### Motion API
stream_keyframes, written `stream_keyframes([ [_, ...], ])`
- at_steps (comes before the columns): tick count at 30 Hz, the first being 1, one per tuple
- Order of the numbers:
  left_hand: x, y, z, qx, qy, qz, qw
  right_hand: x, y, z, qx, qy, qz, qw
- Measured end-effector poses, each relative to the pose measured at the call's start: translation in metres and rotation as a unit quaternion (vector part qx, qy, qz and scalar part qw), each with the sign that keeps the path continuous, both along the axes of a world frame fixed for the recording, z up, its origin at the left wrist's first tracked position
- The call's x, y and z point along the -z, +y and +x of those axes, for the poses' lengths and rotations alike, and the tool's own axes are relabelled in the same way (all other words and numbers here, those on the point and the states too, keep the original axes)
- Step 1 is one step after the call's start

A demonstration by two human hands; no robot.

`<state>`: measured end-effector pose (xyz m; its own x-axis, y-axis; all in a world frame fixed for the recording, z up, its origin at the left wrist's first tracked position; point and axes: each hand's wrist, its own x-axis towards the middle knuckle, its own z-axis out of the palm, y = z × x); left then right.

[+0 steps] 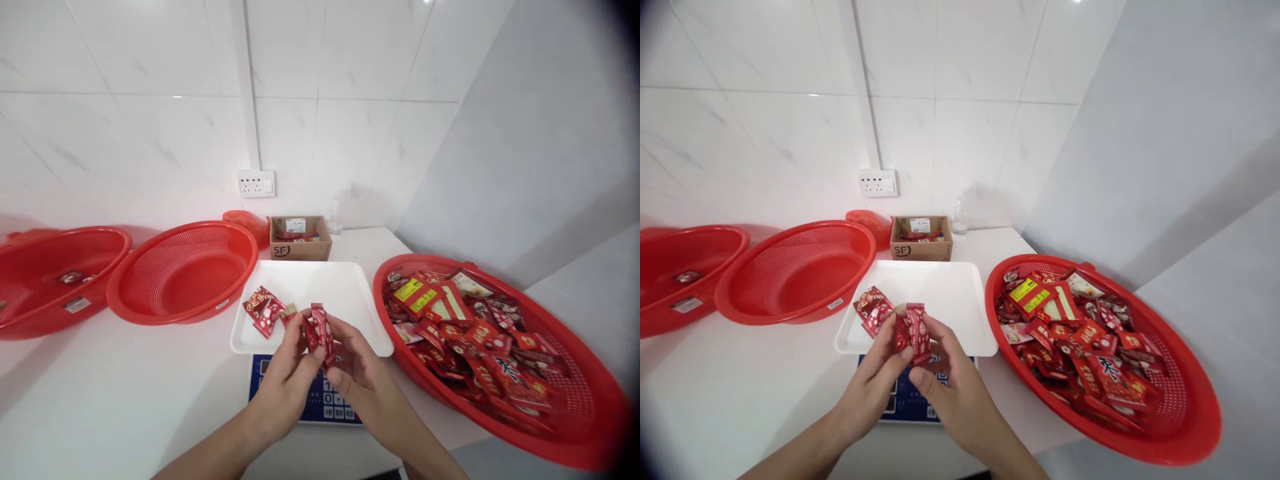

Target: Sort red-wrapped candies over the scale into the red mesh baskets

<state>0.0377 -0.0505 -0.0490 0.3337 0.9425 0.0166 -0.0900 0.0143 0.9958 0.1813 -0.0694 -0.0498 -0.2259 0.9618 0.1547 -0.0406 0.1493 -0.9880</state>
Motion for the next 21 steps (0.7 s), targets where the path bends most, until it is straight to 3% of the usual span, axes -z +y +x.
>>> stream_keyframes([
  [5,-0.001,-0.003,-0.006,0.052,0.051,0.084,0.994,0.001,0.002,0.001,0.068,0.016,-0.002,0.998],
  [9,-0.003,-0.004,-0.01,0.068,0.121,0.209,0.968,0.0,0.002,-0.001,0.079,0.068,-0.051,0.993],
  [12,-0.002,-0.004,-0.011,0.081,0.137,0.261,0.952,-0.004,0.002,-0.001,0.077,0.087,-0.061,0.991],
  [14,0.0,-0.005,-0.01,0.074,0.111,0.248,0.96,-0.007,0.002,-0.001,0.079,0.085,-0.056,0.992],
  [17,0.002,-0.005,-0.009,0.023,0.015,0.154,0.988,-0.01,0.002,0.0,0.11,0.089,-0.057,0.988],
  [21,0.001,-0.001,-0.007,-0.001,-0.078,0.036,0.996,-0.008,0.002,0.0,0.112,0.124,-0.042,0.985],
])
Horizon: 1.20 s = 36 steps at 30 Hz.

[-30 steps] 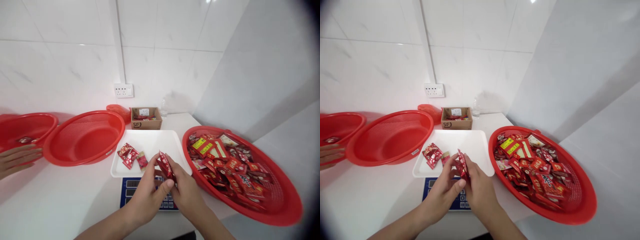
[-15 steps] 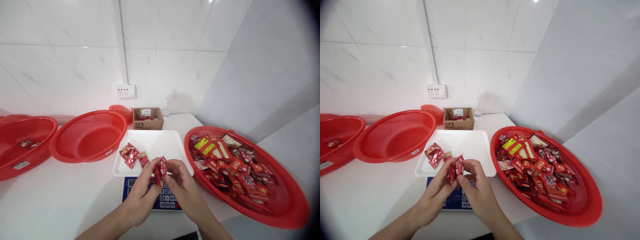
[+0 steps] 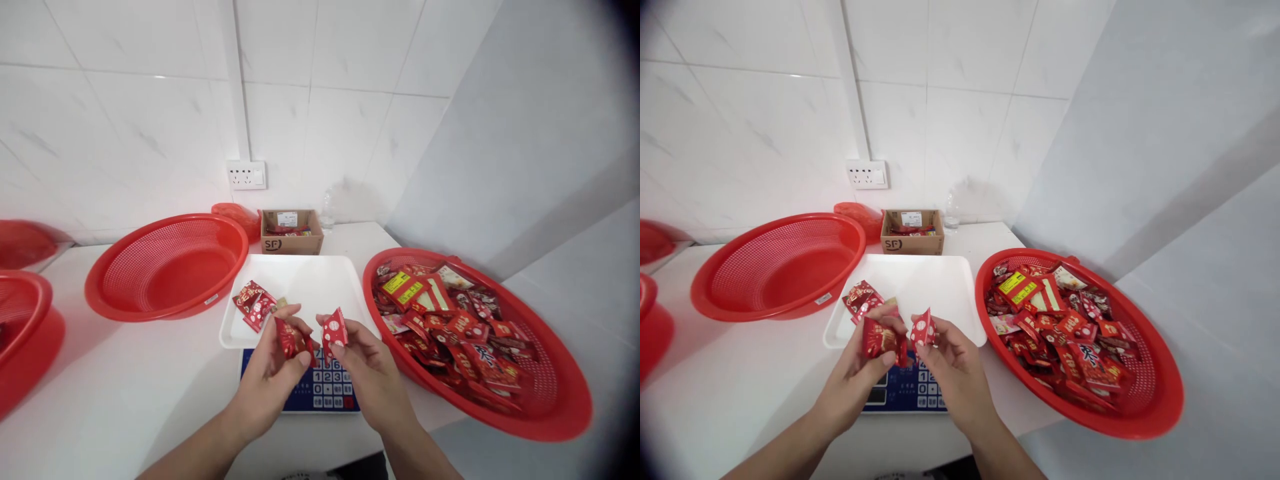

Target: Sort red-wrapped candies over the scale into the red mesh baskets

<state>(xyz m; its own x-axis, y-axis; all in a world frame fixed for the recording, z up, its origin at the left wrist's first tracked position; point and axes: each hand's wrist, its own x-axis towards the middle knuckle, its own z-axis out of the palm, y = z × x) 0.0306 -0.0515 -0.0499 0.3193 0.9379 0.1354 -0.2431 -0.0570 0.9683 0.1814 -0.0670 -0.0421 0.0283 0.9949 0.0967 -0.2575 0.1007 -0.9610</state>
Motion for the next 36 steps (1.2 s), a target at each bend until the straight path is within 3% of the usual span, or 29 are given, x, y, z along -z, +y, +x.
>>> stream_keyframes([
  [6,-0.009,-0.002,0.007,0.088,-0.02,-0.066,0.994,0.01,-0.003,-0.001,-0.056,0.004,0.034,0.998],
  [14,-0.004,-0.003,0.005,0.041,0.154,0.022,0.987,0.001,-0.003,-0.003,-0.015,-0.008,0.012,1.0],
  [18,-0.003,-0.003,0.004,0.044,0.142,0.023,0.989,0.003,-0.001,-0.003,0.001,-0.01,0.018,1.0],
  [24,-0.012,-0.002,0.001,0.023,0.162,0.043,0.986,0.008,-0.002,-0.001,-0.063,-0.025,0.009,0.998],
  [36,-0.015,-0.004,-0.005,0.0,0.244,0.121,0.962,0.001,-0.006,-0.002,-0.024,-0.061,0.03,0.997],
])
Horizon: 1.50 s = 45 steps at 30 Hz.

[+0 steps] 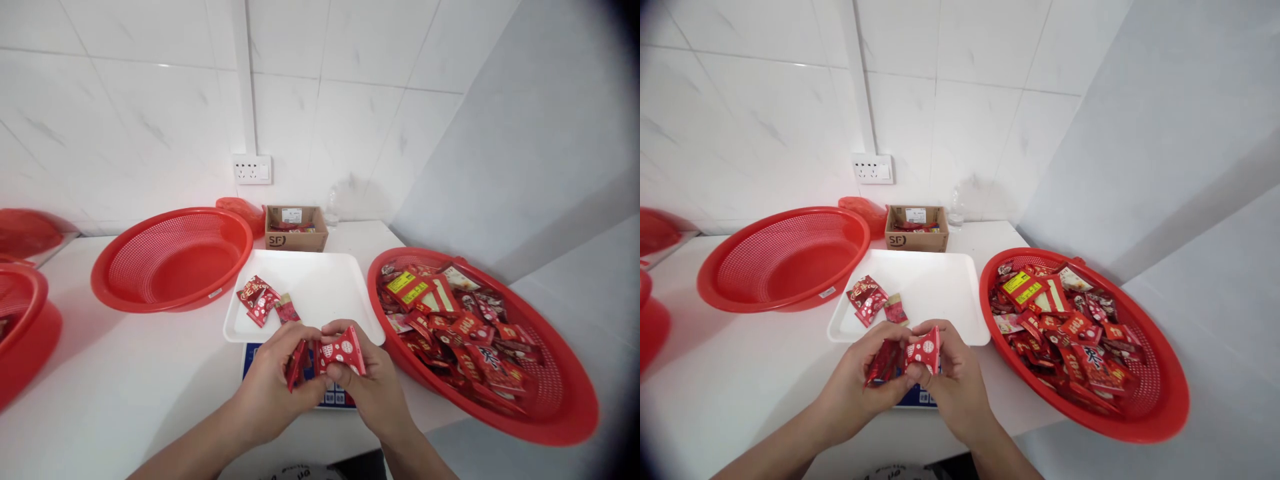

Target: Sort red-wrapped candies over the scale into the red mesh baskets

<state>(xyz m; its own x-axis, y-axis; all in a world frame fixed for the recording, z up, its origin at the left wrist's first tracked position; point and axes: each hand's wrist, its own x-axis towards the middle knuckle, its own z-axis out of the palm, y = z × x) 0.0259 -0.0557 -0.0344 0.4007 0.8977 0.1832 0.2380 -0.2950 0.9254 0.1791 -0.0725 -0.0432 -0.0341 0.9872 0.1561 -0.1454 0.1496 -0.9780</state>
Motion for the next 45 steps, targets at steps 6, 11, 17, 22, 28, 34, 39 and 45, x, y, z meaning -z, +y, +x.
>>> stream_keyframes([
  [6,-0.002,0.002,-0.003,-0.023,0.019,0.043,0.999,0.005,0.002,0.002,0.053,-0.007,0.056,0.997],
  [11,-0.001,0.005,-0.006,-0.038,0.051,0.079,0.995,0.008,0.002,0.003,0.061,-0.012,0.063,0.996],
  [17,0.002,0.009,-0.011,-0.062,0.063,0.093,0.992,0.011,0.001,0.012,0.055,-0.15,0.095,0.982],
  [22,0.005,0.011,-0.014,-0.065,0.014,-0.014,0.998,0.012,0.018,0.018,0.155,-0.174,0.067,0.97],
  [28,0.003,0.005,-0.013,-0.008,-0.084,-0.14,0.987,0.024,0.043,0.027,0.112,-0.321,0.048,0.939],
  [34,0.008,0.006,-0.01,-0.003,-0.005,-0.093,0.996,0.019,0.023,0.02,0.073,-0.322,0.108,0.938],
  [39,0.019,0.007,0.001,0.028,0.033,-0.053,0.998,0.017,0.005,0.002,-0.024,-0.25,0.139,0.958],
  [45,0.009,0.003,-0.003,0.095,-0.035,-0.099,0.99,0.009,0.005,0.001,-0.014,-0.13,0.048,0.99],
])
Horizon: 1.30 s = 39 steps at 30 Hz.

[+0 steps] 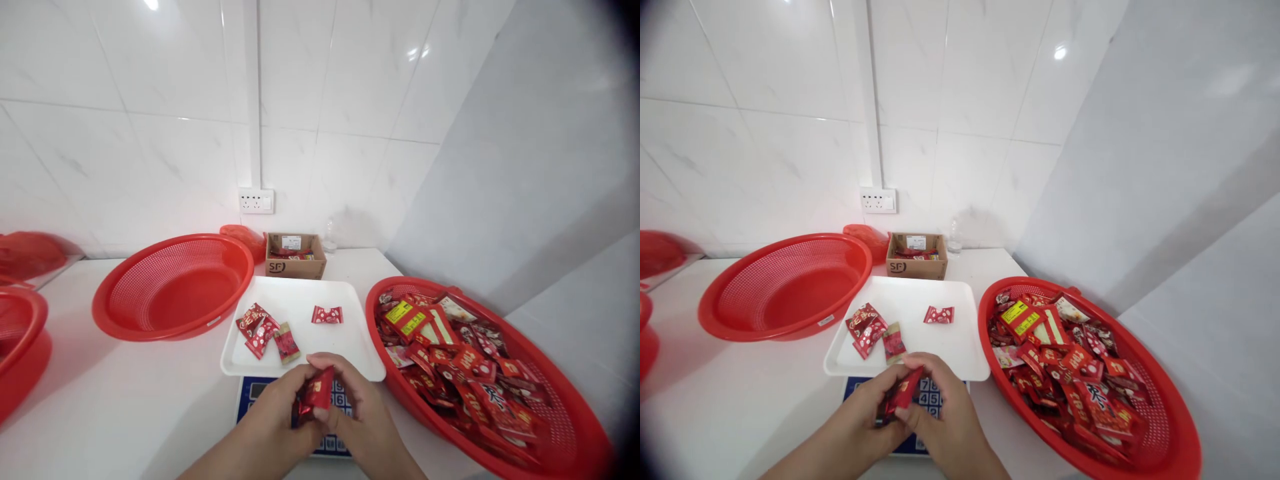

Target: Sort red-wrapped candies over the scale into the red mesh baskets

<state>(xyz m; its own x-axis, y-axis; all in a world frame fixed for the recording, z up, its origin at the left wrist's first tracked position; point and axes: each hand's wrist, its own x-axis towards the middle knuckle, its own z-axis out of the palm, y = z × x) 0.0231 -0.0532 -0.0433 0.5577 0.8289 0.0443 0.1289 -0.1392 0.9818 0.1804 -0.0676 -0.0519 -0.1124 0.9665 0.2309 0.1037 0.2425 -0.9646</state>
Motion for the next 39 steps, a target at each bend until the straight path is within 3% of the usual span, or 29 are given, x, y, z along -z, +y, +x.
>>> stream_keyframes([
  [3,-0.009,-0.002,-0.008,0.077,-0.099,-0.08,0.989,-0.005,-0.001,0.005,-0.048,0.104,-0.075,0.991],
  [5,-0.011,-0.002,-0.011,0.094,-0.132,-0.107,0.981,-0.005,-0.003,0.006,-0.074,0.146,-0.096,0.982],
  [16,-0.011,-0.006,-0.01,0.009,-0.042,-0.028,0.999,-0.008,-0.008,-0.002,-0.096,0.165,-0.075,0.979],
  [24,-0.013,-0.008,-0.006,-0.032,0.022,-0.01,0.999,-0.006,-0.007,-0.001,-0.044,0.118,0.0,0.992],
  [32,-0.016,-0.005,-0.004,-0.059,0.016,0.04,0.997,0.0,-0.006,-0.001,-0.025,0.104,0.006,0.994],
  [39,-0.005,-0.006,-0.005,-0.072,-0.052,-0.026,0.996,0.001,-0.005,-0.003,-0.069,0.118,-0.044,0.99],
])
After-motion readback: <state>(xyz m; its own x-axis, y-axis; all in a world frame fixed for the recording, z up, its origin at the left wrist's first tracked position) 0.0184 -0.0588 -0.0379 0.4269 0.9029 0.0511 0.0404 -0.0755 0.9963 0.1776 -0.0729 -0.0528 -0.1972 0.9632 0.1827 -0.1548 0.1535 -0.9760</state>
